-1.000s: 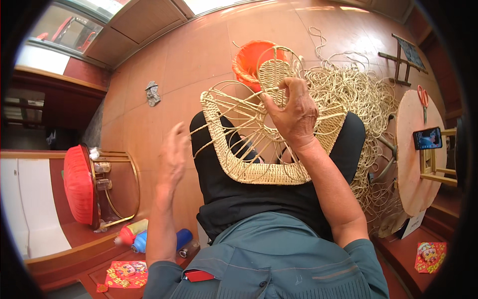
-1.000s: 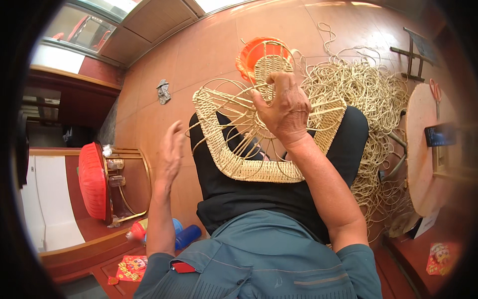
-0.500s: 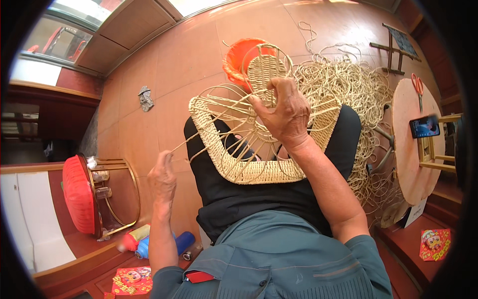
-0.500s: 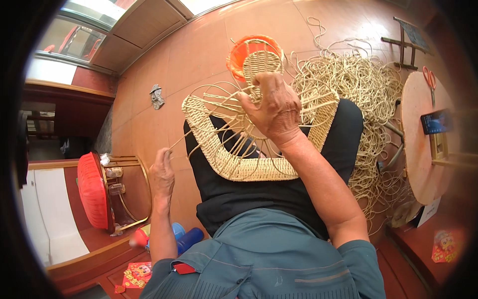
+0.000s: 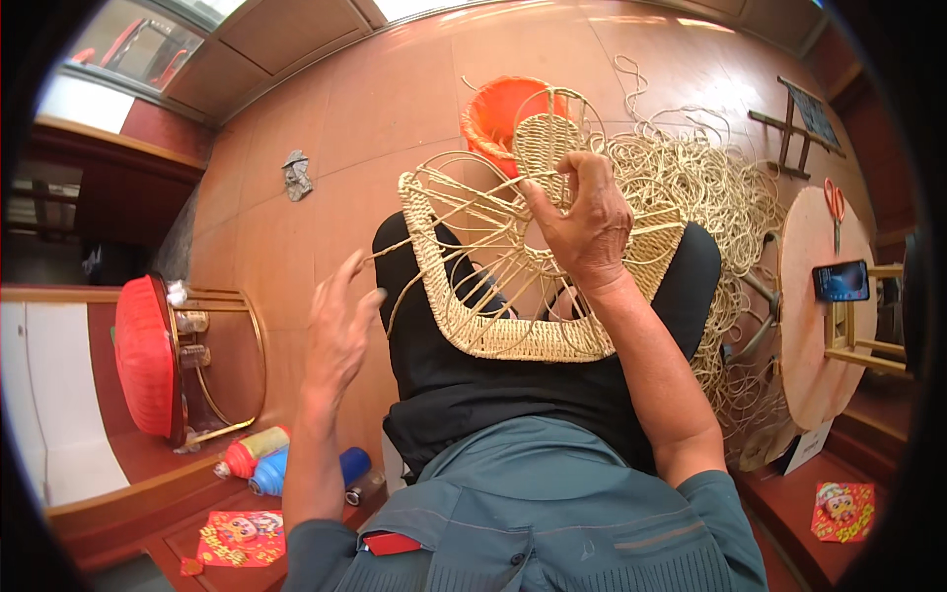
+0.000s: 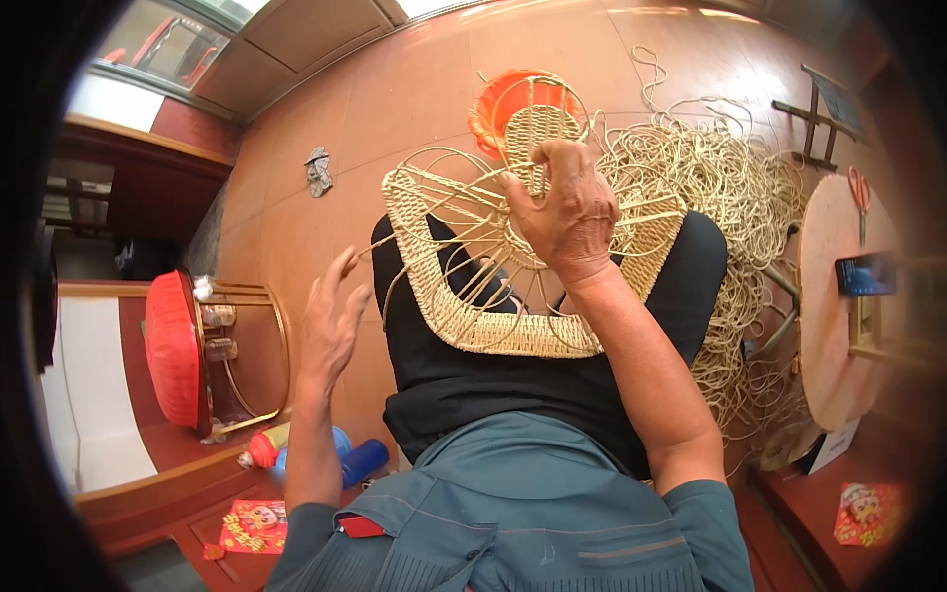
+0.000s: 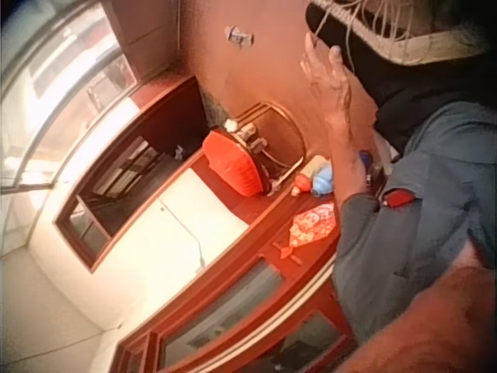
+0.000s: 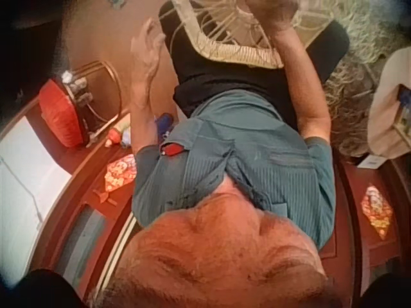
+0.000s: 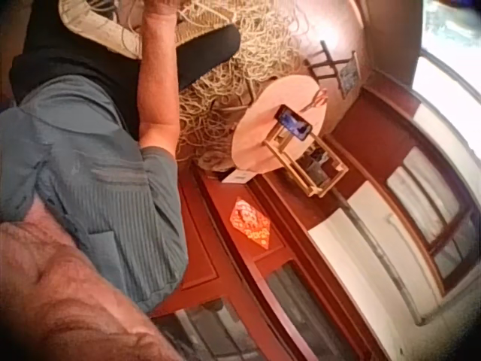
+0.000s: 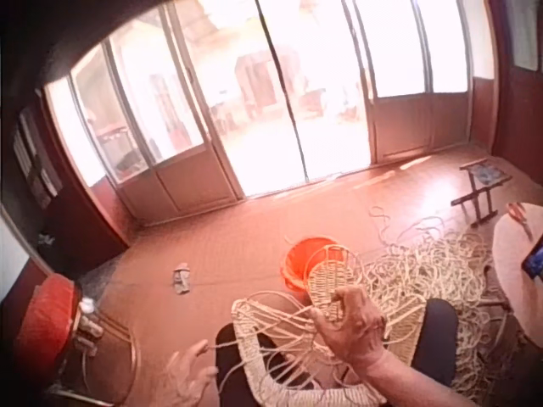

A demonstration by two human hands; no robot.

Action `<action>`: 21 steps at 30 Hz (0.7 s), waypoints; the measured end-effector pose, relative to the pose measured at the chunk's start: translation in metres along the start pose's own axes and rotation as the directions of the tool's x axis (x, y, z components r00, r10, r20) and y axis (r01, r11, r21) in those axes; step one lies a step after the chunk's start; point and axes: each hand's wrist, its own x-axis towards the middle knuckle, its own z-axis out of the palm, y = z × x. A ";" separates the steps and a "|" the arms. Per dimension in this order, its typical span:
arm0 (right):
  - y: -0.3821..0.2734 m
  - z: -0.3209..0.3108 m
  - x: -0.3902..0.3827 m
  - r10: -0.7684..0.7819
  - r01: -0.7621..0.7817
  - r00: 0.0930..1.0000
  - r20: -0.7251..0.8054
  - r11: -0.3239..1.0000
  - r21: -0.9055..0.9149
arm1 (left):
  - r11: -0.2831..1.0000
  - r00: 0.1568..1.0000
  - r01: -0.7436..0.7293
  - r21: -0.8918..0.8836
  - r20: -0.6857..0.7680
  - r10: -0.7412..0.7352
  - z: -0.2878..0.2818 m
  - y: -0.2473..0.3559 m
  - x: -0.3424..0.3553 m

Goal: Hand-weaving a basket using rattan or straw strands.

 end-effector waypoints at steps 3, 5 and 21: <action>0.000 0.000 -0.001 0.042 -0.042 0.999 0.013 0.999 -0.026 | 1.000 1.000 -0.026 0.007 0.012 0.026 0.016 0.022 0.025; -0.001 -0.001 -0.001 0.036 -0.035 0.999 0.016 0.999 -0.025 | 0.995 0.995 -0.089 0.032 0.047 0.088 0.019 0.017 0.036; 0.003 0.003 -0.001 -0.035 0.035 0.999 -0.015 0.999 -0.024 | 0.674 0.956 -0.030 -0.738 0.176 0.236 0.043 0.058 0.036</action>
